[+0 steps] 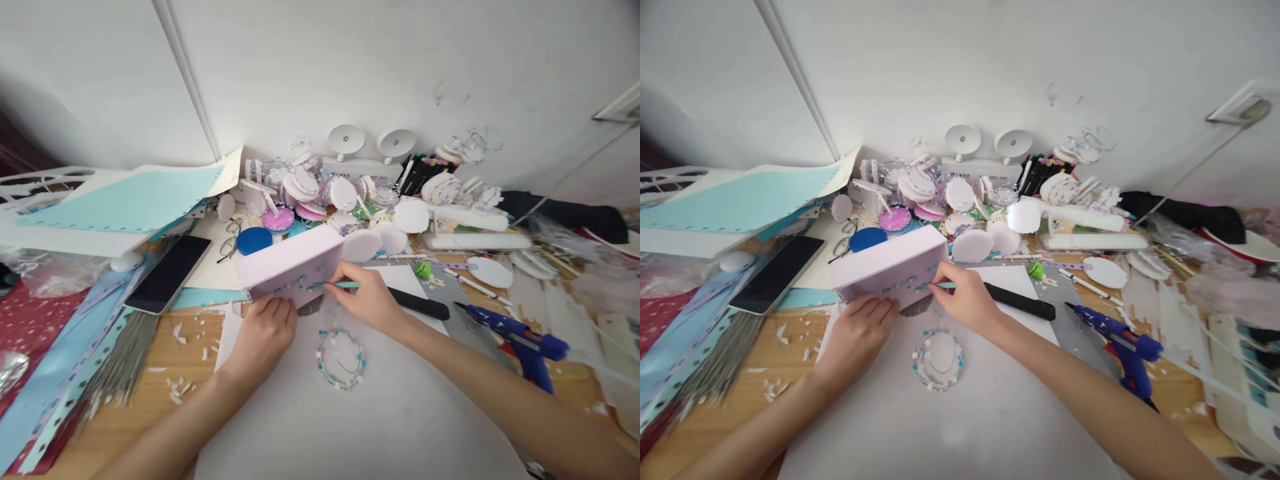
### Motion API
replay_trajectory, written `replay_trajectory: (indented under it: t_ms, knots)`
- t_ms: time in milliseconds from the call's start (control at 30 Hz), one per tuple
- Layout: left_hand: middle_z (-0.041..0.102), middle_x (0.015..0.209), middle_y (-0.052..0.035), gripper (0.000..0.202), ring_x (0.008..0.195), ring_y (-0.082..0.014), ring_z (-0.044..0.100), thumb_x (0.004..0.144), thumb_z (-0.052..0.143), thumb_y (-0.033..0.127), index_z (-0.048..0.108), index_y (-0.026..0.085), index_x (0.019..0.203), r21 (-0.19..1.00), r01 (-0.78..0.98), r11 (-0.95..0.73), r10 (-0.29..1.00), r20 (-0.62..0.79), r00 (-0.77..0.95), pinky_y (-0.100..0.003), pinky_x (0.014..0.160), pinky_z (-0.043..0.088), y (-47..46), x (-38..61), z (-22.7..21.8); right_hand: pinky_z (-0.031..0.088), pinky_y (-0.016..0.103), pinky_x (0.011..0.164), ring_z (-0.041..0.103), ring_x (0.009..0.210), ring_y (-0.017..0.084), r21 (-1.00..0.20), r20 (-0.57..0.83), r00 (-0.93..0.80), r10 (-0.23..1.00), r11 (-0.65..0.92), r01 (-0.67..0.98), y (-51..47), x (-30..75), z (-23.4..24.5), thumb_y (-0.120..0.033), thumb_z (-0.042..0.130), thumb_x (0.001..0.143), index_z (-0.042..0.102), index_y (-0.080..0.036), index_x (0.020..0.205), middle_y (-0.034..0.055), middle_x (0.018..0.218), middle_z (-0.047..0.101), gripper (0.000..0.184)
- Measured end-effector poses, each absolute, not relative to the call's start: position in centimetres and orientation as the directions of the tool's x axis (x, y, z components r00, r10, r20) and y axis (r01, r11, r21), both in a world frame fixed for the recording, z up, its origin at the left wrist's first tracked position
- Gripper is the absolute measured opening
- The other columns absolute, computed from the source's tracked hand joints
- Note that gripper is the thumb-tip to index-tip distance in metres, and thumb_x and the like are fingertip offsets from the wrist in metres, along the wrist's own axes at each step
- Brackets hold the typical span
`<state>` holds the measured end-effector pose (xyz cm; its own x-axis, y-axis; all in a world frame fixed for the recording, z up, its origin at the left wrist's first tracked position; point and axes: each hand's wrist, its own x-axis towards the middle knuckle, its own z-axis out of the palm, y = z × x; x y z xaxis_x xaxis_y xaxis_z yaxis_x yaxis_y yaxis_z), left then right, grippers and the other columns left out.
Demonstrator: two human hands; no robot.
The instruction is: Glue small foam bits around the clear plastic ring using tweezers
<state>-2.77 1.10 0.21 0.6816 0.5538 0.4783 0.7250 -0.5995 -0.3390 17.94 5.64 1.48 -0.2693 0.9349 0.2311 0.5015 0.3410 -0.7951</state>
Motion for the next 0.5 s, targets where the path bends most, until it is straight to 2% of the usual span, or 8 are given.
replay_trajectory:
  t_ms: [233, 500]
  knots:
    - [0.068, 0.071, -0.0111, 0.031, 0.068, -0.0220, 0.062, 0.083, 0.041, -0.006, 0.069, 0.008, 0.085, -0.341, 0.707, -0.620, 0.520, 0.496, 0.695, -0.036, 0.075, 0.053, 1.2, -3.0, -0.2, 0.056, 0.031, 0.064, 0.066, 0.071, 0.018, -0.861, 0.210, -0.149, 0.966, 0.255, 0.440, 5.4, 19.2, 1.3, -0.030, 0.065, 0.078, 0.055, -0.021, 0.076, 0.0029, 0.077, 0.068, 0.013]
    - [0.068, 0.072, -0.0115, 0.029, 0.070, -0.0226, 0.063, 0.084, 0.041, -0.005, 0.068, 0.006, 0.089, -0.369, 0.688, -0.625, 0.504, 0.483, 0.716, -0.035, 0.076, 0.053, 1.2, -3.2, -0.4, 0.055, 0.032, 0.068, 0.068, 0.077, 0.019, -0.893, 0.217, -0.127, 0.968, 0.249, 0.375, 4.8, 19.2, -0.3, -0.031, 0.066, 0.079, 0.057, -0.021, 0.078, 0.0043, 0.083, 0.071, 0.014]
